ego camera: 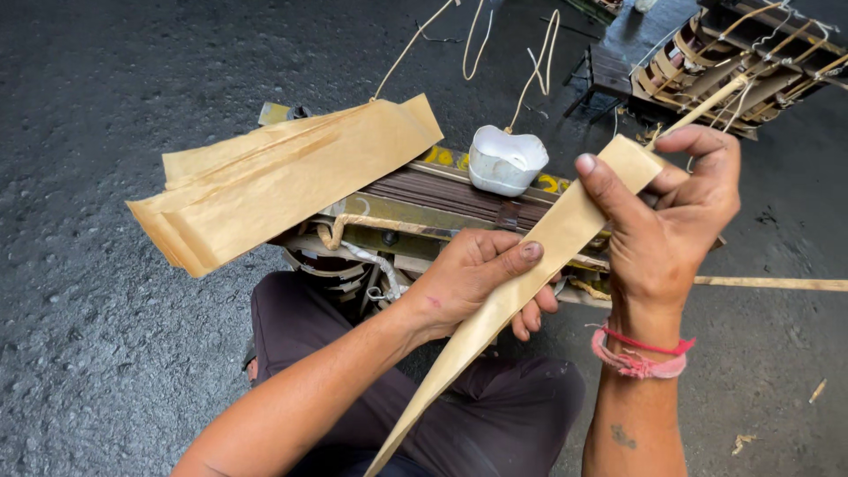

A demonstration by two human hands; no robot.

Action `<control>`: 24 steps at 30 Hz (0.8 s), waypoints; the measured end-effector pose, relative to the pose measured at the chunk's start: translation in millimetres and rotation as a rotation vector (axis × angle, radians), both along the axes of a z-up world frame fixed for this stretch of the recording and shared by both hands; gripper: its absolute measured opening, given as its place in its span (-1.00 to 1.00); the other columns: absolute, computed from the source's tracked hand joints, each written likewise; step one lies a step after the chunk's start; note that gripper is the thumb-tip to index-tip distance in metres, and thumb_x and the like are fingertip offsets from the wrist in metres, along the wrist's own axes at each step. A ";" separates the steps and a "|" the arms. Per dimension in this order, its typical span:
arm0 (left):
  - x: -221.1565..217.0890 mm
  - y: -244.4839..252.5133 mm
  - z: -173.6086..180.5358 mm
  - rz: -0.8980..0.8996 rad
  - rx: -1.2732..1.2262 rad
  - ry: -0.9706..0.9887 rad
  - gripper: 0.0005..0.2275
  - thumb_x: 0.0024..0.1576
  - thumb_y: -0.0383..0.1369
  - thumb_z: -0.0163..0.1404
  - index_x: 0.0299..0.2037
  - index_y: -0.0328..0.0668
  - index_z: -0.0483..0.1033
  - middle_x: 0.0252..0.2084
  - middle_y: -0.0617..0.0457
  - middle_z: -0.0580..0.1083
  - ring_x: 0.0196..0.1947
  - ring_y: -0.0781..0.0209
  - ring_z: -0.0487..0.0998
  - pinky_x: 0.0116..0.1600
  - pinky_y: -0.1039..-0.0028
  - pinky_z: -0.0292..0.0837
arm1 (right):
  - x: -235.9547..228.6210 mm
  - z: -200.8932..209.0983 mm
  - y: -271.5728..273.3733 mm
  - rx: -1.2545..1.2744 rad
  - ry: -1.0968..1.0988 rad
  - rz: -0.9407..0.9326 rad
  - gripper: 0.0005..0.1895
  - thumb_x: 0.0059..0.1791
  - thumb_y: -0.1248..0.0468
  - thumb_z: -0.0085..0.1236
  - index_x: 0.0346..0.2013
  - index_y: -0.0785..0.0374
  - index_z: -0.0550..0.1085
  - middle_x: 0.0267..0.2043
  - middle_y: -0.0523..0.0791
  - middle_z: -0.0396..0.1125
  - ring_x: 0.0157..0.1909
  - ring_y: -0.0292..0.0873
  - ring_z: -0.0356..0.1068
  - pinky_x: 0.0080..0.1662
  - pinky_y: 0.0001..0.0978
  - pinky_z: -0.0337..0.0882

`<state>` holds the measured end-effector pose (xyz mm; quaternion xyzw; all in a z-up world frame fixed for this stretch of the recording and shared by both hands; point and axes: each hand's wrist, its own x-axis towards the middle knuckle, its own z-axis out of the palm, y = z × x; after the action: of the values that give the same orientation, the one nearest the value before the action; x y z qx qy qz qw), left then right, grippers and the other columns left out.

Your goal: The person sits on the floor and wraps a long strip of tan paper around a copper coil assembly using both hands. They repeatedly fold and tuck the paper to secure it around the coil, occasionally reaching for a white container nearby. The process continues with multiple coils in the background.

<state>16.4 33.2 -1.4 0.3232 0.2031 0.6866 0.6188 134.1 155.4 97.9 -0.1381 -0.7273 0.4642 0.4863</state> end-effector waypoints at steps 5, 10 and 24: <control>-2.5 -9.8 -15.6 -0.037 -0.044 0.008 -0.64 0.35 -0.20 -0.05 -0.07 -0.53 0.45 -0.32 -0.21 0.57 -0.44 0.16 0.64 -0.36 0.38 0.63 | -2.4 4.0 11.6 0.031 -0.004 -0.039 -0.51 0.10 0.63 0.31 0.05 0.30 0.17 -0.15 0.05 0.48 -0.12 -0.18 0.54 -0.06 -0.46 0.53; -3.0 -18.2 -30.2 -0.061 -0.118 0.067 -0.64 0.33 -0.20 -0.04 -0.04 -0.51 0.47 -0.38 -0.19 0.56 -0.48 0.18 0.63 -0.40 0.40 0.62 | 1.7 1.5 30.1 0.045 0.056 -0.007 -0.49 0.08 0.64 0.33 0.05 0.31 0.17 -0.07 -0.02 0.37 -0.07 -0.16 0.53 0.03 -0.41 0.59; 12.3 -47.3 -67.1 0.072 -0.272 0.170 -0.71 0.31 -0.28 0.00 -0.13 -0.50 0.52 -0.38 -0.14 0.58 -0.53 0.28 0.59 -0.45 0.47 0.57 | 5.4 -18.2 97.7 -0.136 -0.002 -0.103 -0.64 0.14 0.41 0.31 0.20 0.47 0.46 -0.01 0.00 0.47 0.00 -0.12 0.51 0.15 -0.36 0.54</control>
<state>28.7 -14.1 -68.4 0.2860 0.3572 0.6445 0.6126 139.5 253.2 79.6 -0.2084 -0.6864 0.4869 0.4984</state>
